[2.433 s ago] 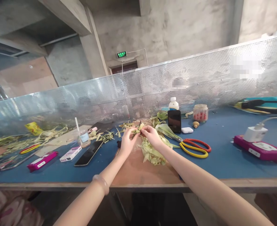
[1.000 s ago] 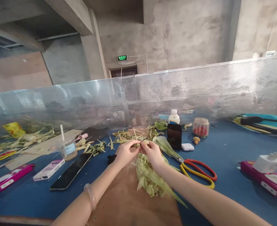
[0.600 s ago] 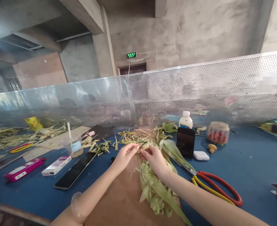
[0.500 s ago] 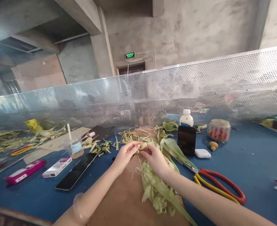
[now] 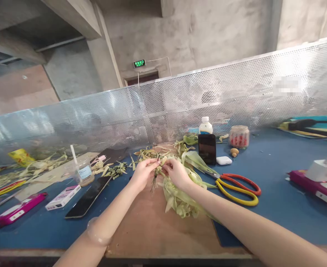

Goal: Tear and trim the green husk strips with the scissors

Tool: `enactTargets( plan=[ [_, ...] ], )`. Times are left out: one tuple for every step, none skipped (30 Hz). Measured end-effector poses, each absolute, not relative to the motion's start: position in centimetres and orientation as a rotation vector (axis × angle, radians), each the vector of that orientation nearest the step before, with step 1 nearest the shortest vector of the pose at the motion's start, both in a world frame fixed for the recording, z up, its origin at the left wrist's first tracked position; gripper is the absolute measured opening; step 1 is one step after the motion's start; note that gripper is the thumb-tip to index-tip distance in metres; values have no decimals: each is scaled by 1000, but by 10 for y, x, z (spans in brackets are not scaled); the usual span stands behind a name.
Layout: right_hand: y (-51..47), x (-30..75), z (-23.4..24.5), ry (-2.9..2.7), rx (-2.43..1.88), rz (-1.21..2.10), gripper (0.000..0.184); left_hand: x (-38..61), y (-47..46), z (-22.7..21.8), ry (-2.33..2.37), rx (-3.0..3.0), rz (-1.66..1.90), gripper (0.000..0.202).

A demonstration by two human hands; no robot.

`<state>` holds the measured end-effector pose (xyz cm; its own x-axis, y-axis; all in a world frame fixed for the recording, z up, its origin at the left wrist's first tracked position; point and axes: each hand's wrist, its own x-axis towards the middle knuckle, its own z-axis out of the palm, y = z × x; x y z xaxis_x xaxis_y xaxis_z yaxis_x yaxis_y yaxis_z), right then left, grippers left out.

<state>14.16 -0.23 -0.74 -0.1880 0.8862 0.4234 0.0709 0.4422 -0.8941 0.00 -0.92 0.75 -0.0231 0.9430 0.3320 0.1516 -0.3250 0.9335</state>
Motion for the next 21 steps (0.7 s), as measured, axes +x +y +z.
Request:
enactTargets(
  plan=[
    [-2,141,-8,-1611,-878,871,12,-1,-10,7,1193,1550,1425,31],
    [-2,141,-9,-1631,-894,812,11,-1,-10,7,1206,1550,1429,30],
    [-2,141,-9,-1651,-903,754,10,-1,-11,6,1218,1555,1433,30],
    [-2,142,-10,-1669,-906,699,9,-1,-12,5,1231,1572,1436,28],
    [-2,143,-10,-1691,-905,646,9,-1,-13,5,1247,1597,1444,27],
    [-3,144,-10,-1713,-901,600,9,0,-13,4,1266,1625,1455,26],
    [-3,145,-11,-1729,-898,567,10,1,-13,3,1286,1652,1465,24],
    [-3,146,-11,-1738,-899,548,10,2,-12,1,1305,1672,1477,22],
    [-2,146,-10,-1742,-907,543,10,3,-11,0,1318,1681,1489,21],
    [-2,147,-10,-1742,-921,548,10,4,-10,-2,1326,1677,1497,20],
    [-2,147,-10,-1738,-938,561,10,6,-9,-3,1326,1663,1500,19],
    [-1,147,-11,-1730,-957,581,10,6,-9,-4,1321,1641,1498,18],
    [0,147,-11,-1721,-976,607,10,7,-8,-4,1317,1617,1492,18],
    [2,148,-11,-1712,-993,635,10,7,-9,-3,1320,1593,1490,18],
    [4,149,-11,-1704,-1006,661,9,6,-10,-2,1328,1583,1482,19],
    [5,150,-11,-1701,-1013,683,9,4,-11,1,1333,1593,1467,20],
    [7,151,-11,-1708,-1014,697,8,2,-13,4,1332,1628,1449,21],
    [8,153,-11,-1726,-1007,703,8,0,-16,8,1297,1694,1394,23],
    [8,155,-11,-1755,-991,709,9,-3,-19,13,1232,1769,1326,23],
    [8,157,-11,-1790,-972,719,9,-6,-22,17,1165,1846,1269,22],
    [7,159,-11,-1828,-952,735,10,-8,-25,22,1110,1906,1212,22]
  ],
)
